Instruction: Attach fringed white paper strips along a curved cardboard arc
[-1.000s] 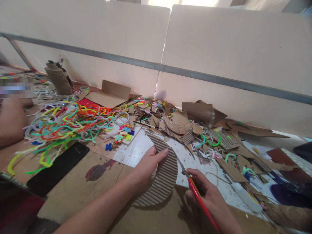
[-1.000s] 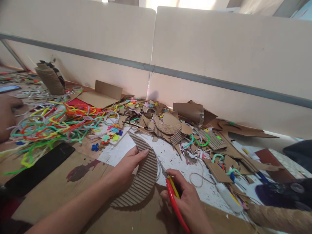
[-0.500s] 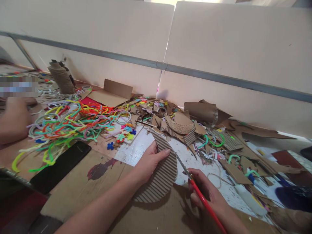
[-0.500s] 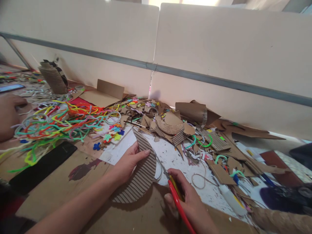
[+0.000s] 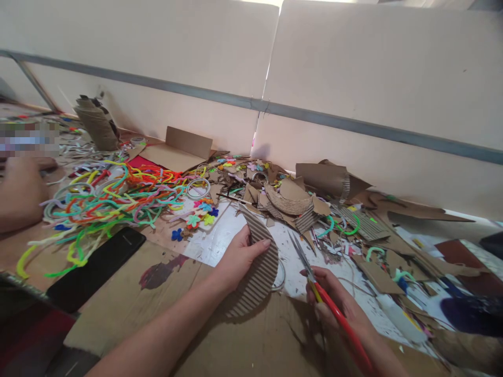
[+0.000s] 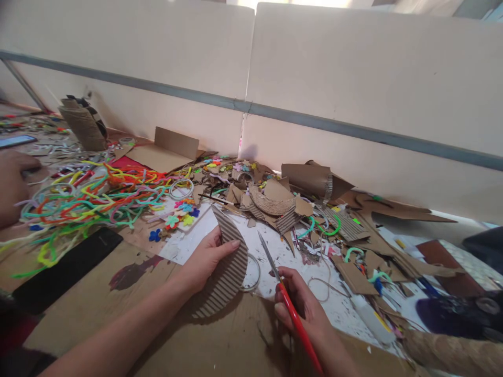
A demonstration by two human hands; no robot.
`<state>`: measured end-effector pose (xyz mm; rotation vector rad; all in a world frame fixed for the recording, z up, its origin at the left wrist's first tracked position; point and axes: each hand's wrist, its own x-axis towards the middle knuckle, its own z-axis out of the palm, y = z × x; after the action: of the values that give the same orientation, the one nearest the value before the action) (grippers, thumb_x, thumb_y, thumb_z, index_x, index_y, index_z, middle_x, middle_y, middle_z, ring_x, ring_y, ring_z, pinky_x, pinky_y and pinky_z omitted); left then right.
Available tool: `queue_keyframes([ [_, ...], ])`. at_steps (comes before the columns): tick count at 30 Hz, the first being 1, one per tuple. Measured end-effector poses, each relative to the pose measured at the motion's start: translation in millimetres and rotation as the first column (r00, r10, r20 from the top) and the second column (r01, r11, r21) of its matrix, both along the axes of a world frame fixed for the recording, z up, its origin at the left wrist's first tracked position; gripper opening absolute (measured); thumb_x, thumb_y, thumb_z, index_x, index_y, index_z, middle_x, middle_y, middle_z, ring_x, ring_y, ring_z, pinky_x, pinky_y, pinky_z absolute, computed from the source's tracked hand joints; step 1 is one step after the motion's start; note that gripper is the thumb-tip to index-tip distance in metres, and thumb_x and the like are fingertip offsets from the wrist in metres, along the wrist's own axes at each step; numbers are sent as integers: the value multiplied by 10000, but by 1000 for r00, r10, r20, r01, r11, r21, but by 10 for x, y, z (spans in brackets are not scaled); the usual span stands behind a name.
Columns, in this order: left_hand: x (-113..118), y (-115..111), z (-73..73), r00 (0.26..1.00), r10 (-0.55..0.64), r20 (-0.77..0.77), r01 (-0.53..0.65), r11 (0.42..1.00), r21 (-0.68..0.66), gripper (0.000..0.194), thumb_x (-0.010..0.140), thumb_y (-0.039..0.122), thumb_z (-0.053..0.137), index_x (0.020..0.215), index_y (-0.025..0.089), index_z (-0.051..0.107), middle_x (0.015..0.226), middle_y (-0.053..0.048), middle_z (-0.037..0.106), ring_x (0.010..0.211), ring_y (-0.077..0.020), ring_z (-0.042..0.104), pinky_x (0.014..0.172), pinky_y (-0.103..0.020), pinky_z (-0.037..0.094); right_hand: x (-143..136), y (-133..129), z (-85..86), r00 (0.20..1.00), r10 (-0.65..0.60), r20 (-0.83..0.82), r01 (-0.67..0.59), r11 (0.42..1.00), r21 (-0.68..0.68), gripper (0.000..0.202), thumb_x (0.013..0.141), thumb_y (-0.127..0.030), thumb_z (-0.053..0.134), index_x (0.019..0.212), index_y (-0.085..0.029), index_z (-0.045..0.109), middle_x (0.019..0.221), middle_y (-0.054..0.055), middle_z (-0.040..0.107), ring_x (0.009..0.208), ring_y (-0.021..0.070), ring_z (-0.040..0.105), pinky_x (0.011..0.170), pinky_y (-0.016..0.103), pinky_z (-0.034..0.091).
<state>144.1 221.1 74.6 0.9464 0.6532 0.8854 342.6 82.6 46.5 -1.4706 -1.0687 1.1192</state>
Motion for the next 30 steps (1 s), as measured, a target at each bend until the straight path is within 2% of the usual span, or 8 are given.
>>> queue_keyframes([
  [6, 58, -86, -11, 987, -132, 87, 130, 991, 29, 425, 799, 244, 786, 1182, 198, 609, 1139, -81, 750, 1020, -238, 684, 921, -353, 521, -49, -1, -6, 1000, -28, -14, 28, 999, 23, 721, 709, -680, 816, 1248, -266, 576, 851, 7, 595, 752, 199, 548, 651, 299, 443],
  [9, 69, -126, -13, 980, -182, 76, 180, 983, 40, 415, 820, 224, 748, 1210, 215, 607, 1169, -73, 739, 1049, -239, 670, 954, -357, 503, -96, 0, -32, 999, -50, 1, 50, 998, 25, 700, 723, -656, 817, 1250, -259, 582, 835, -2, 584, 754, 197, 536, 659, 295, 433],
  [12, 54, -140, 9, 985, -169, -27, 171, 980, 98, 315, 872, 219, 664, 1186, 224, 646, 1218, -62, 722, 1140, -246, 632, 1031, -355, 451, -110, 5, -48, 1000, 2, 10, -2, 1000, 6, 670, 752, -649, 794, 1251, -254, 584, 814, -10, 563, 727, 187, 515, 644, 290, 426],
  [14, 44, -138, 23, 984, -150, -92, 162, 977, 141, 256, 924, 273, 614, 1169, 222, 665, 1239, -64, 713, 1191, -257, 607, 1054, -358, 428, -105, 8, -53, 999, 30, -14, -30, 999, -21, 663, 765, -666, 771, 1258, -269, 574, 806, -16, 553, 686, 178, 504, 598, 281, 413],
  [17, 39, -133, 23, 978, -158, -135, 180, 969, 167, 278, 956, 358, 594, 1181, 211, 664, 1223, -77, 715, 1176, -274, 608, 1029, -376, 438, -92, 12, -55, 999, 30, -32, -31, 999, -26, 653, 771, -663, 762, 1268, -280, 577, 806, -18, 553, 670, 176, 505, 579, 284, 410],
  [19, 42, -131, 14, 974, -165, -153, 191, 965, 181, 279, 952, 360, 603, 1174, 204, 667, 1197, -79, 722, 1153, -275, 612, 1019, -379, 440, -92, 13, -53, 999, 42, -21, -42, 999, -25, 629, 773, -624, 780, 1261, -273, 596, 809, -12, 567, 693, 183, 518, 606, 298, 433],
  [23, 46, -129, 7, 973, -171, -155, 198, 964, 179, 270, 944, 345, 617, 1170, 210, 678, 1184, -70, 728, 1152, -273, 616, 1024, -373, 434, -147, 8, -42, 999, -12, -40, 11, 999, -31, 584, 757, -562, 820, 1231, -282, 624, 834, -6, 590, 719, 184, 529, 622, 302, 459],
  [30, 48, -135, 26, 977, -185, -109, 200, 969, 148, 271, 927, 323, 634, 1167, 203, 674, 1192, -73, 728, 1157, -276, 619, 1036, -380, 428, -205, -18, -72, 991, -68, -118, 61, 996, -62, 518, 752, -479, 828, 1197, -304, 629, 779, -43, 560, 552, 115, 458, 467, 229, 403],
])
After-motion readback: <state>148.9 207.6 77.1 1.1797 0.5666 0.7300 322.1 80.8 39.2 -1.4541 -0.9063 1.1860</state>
